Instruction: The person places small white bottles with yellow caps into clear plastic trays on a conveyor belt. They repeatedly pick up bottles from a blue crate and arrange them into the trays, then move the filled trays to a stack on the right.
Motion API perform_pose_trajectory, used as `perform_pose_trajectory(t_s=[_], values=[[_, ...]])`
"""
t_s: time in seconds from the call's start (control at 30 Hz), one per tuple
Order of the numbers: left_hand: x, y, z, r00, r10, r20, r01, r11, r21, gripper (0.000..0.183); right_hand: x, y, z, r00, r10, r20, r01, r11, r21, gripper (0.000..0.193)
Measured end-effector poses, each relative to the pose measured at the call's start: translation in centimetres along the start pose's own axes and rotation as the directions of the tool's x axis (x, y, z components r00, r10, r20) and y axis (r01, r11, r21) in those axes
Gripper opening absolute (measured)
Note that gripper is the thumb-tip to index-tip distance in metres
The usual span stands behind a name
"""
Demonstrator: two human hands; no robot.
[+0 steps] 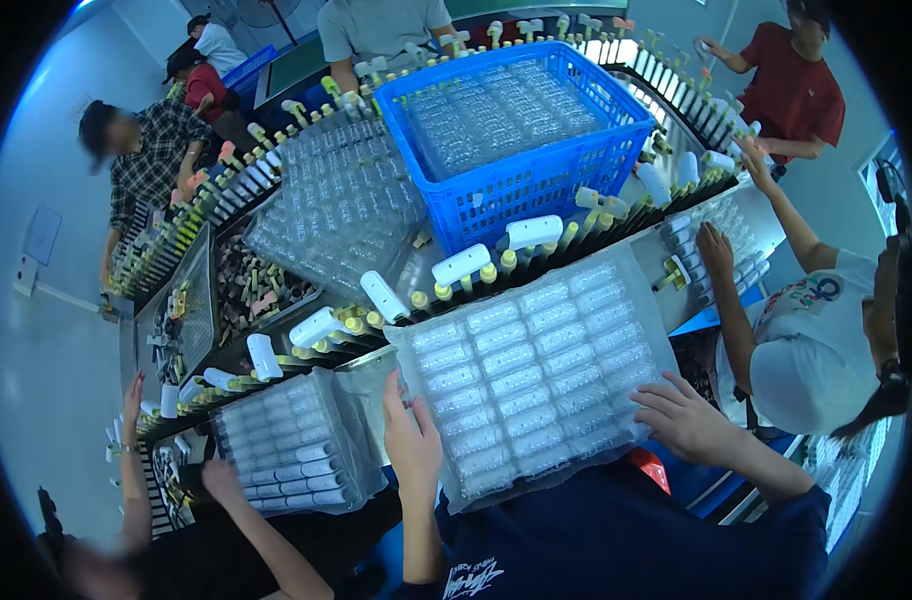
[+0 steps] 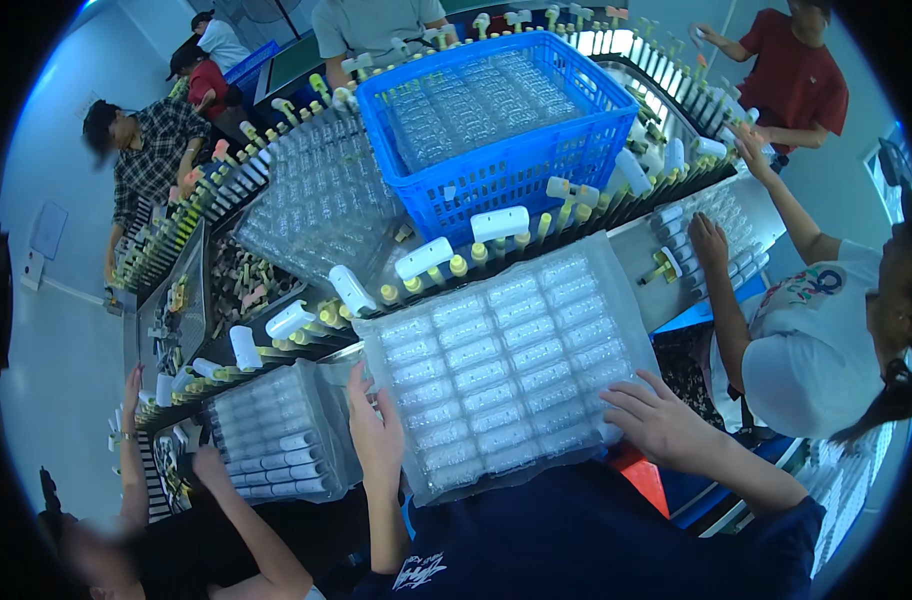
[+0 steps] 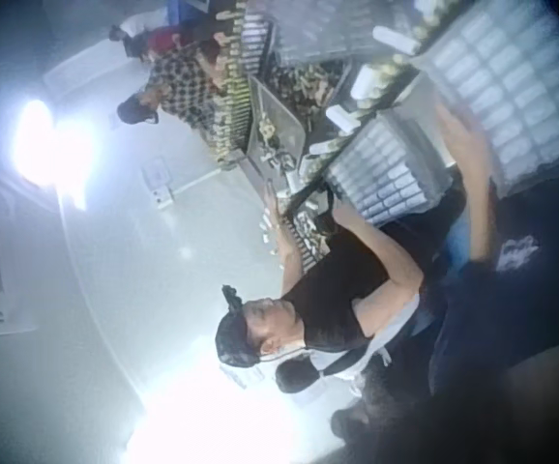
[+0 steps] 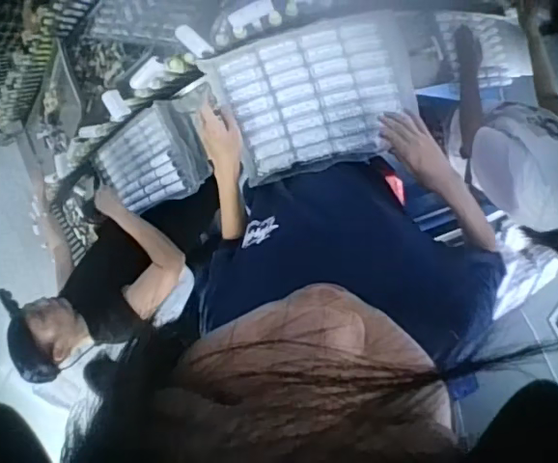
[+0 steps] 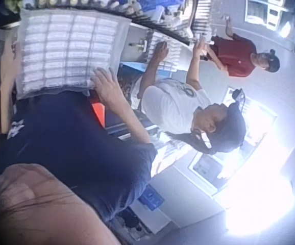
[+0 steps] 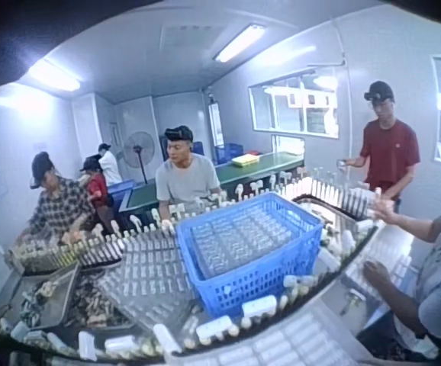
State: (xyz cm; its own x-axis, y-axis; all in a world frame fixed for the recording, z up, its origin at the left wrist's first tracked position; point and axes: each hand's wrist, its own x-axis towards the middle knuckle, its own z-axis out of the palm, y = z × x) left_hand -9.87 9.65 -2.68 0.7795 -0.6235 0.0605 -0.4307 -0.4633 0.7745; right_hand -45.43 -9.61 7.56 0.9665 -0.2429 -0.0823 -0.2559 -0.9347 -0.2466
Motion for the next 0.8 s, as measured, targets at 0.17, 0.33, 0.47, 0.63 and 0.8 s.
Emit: perform_pose_trajectory(t_s=[0.17, 0.33, 0.47, 0.63, 0.8], values=[[-0.3, -0.3, 0.5, 0.999, -0.047, -0.026, 0.045, 0.995, -0.087, 0.052, 7.2, 2.9, -5.6, 0.875, 0.428, -0.228, -0.314, 0.859, 0.405, 0.043], [-0.5, -2.3, 0.5, 0.999, 0.052, 0.002, -0.052, 0.995, 0.081, 0.039, 18.9, 10.9, -6.2, 0.877, 0.034, -0.48, -0.063, 0.997, -0.045, 0.042], [-0.4, -1.4, 0.2, 0.997, 0.073, -0.034, -0.072, 0.997, 0.033, 0.031, 22.7, 12.8, -8.4, 0.926, -0.195, -0.323, 0.087, 0.943, -0.321, 0.036], [-0.7, -0.7, 0.2, 0.999, 0.035, -0.039, -0.033, 0.998, 0.047, 0.031, 28.5, 11.5, -6.8, 0.883, -0.457, -0.109, 0.432, 0.881, -0.194, 0.035], [-1.0, -0.6, -0.1, 0.999, 0.018, -0.031, -0.018, 1.0, 0.0, 0.031, 32.7, 7.9, -3.3, 0.928, -0.337, -0.158, 0.362, 0.916, 0.172, 0.037]])
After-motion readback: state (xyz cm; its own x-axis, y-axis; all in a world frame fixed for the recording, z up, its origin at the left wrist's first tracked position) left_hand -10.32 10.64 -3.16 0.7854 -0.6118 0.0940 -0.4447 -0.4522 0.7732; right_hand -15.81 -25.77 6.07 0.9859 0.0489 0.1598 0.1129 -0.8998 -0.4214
